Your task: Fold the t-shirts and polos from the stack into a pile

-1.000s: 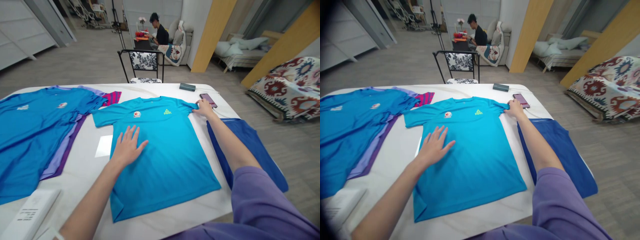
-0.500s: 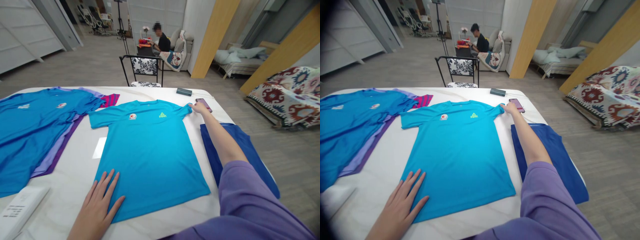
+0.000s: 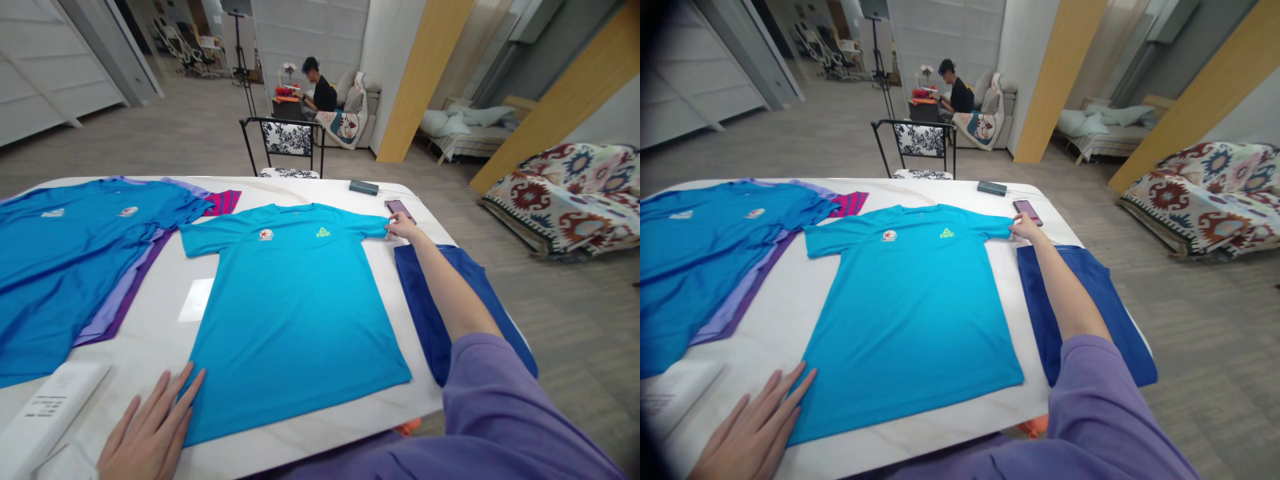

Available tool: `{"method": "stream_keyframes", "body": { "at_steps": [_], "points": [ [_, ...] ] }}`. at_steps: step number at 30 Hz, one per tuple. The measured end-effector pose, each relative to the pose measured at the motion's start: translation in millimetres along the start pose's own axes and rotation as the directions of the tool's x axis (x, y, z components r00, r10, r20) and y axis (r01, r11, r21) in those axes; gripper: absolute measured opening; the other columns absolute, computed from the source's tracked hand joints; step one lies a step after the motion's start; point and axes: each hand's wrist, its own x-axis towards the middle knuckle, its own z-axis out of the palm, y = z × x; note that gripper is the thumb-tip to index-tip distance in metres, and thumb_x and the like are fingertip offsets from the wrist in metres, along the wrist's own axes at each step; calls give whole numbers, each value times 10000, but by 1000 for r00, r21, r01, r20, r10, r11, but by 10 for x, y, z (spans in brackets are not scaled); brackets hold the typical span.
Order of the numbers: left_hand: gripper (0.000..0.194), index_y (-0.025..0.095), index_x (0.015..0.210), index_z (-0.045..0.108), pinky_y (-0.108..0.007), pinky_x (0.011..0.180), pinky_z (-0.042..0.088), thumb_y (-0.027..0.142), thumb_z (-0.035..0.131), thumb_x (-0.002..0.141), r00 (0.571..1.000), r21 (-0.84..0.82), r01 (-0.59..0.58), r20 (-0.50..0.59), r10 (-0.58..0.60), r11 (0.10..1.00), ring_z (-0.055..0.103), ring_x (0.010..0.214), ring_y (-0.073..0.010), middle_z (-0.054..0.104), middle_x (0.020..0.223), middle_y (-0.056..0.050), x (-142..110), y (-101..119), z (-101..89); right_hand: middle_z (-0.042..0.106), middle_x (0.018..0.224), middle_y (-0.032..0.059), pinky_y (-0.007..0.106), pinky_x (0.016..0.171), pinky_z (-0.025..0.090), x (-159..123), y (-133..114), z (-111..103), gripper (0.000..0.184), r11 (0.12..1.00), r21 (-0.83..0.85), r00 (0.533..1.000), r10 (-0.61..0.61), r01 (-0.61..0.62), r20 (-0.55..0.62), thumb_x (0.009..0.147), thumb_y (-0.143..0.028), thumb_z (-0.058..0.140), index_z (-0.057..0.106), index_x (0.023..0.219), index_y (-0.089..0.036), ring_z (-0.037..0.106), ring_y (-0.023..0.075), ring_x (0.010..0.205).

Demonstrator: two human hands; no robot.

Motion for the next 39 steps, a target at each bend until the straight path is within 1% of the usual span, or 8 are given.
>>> {"method": "stream_keyframes", "body": {
  "at_steps": [5, 8, 11, 15, 22, 26, 33, 39],
  "points": [
    [998, 739, 1693, 177, -592, 1347, 451, 478, 564, 811, 1000, -247, -2, -8, 0, 969, 536, 1630, -324, 445, 1701, 285, 170, 381, -121, 703, 1296, 144, 474, 1200, 564, -283, -50, 52, 371, 988, -126, 994, -100, 93, -50, 946, -329, 795, 707, 1277, -187, 721, 252, 1110],
    [914, 651, 1788, 135, -643, 1389, 418, 507, 535, 980, 996, -250, -67, 34, 77, 966, 423, 1717, -341, 354, 1823, 206, 231, 584, -72, 652, 1512, 176, 439, 1213, 565, -413, -154, 206, 577, 930, -316, 980, -161, 189, 114, 1011, -484, 771, 689, 1518, -222, 727, 282, 1264],
    [858, 516, 1858, 110, -694, 1391, 403, 490, 506, 1098, 989, -176, -129, 44, 139, 976, 382, 1743, -374, 308, 1898, 63, 163, 584, 30, 552, 1713, 178, 592, 1335, 444, -472, -243, 233, 671, 828, -504, 959, -131, 245, 251, 1057, -585, 682, 636, 1647, -270, 560, 394, 1564],
    [838, 434, 1878, 138, -679, 1419, 352, 499, 531, 1140, 983, -137, -166, 61, 175, 977, 363, 1755, -388, 296, 1919, -23, 42, 466, 7, 373, 1837, 276, 720, 1387, 294, -755, -465, 259, 922, 781, -569, 964, -174, 259, 199, 1065, -705, 598, 486, 1762, -113, 345, 511, 1713],
    [804, 325, 1877, 234, -647, 1469, 196, 517, 550, 1163, 989, -181, -101, 88, 118, 978, 266, 1789, -388, 283, 1923, -91, -34, 602, -217, 133, 1939, 118, 623, 1473, 241, -3101, -758, 799, 1042, 616, -351, 707, -577, 705, 408, 1107, -833, 421, 130, 1900, -222, 194, 391, 1801],
    [762, 286, 1857, 315, -639, 1472, 173, 533, 524, 1167, 991, -235, -25, 125, 55, 972, 250, 1795, -381, 280, 1923, -100, -148, 590, -288, 82, 1949, 74, 647, 1482, 199, -4073, -422, 809, 997, 629, -334, 705, -547, 702, 451, 1135, -772, 446, 8, 1901, -309, 186, 362, 1806],
    [607, 196, 1712, 545, -646, 1404, 246, 478, 509, 1175, 972, -209, 233, 27, -232, 950, 418, 1698, -411, 502, 1796, -185, -419, 225, -376, 382, 1868, 132, 713, 1392, 352, -4177, -250, 679, 825, 707, -277, 758, -589, 651, 278, 1179, -626, 436, 157, 1891, -316, 411, 396, 1714],
    [360, 209, 1255, 731, -561, 1105, 451, 527, 687, 1092, 896, -216, 437, 23, -443, 873, 617, 1310, -410, 693, 1393, -175, -470, 255, -510, 656, 1578, 170, 657, 1211, 528, -3790, -1439, 1037, 660, 614, -180, 640, -731, 768, 237, 1140, -659, 538, 535, 1701, -311, 647, 413, 1462]
  ]
}}
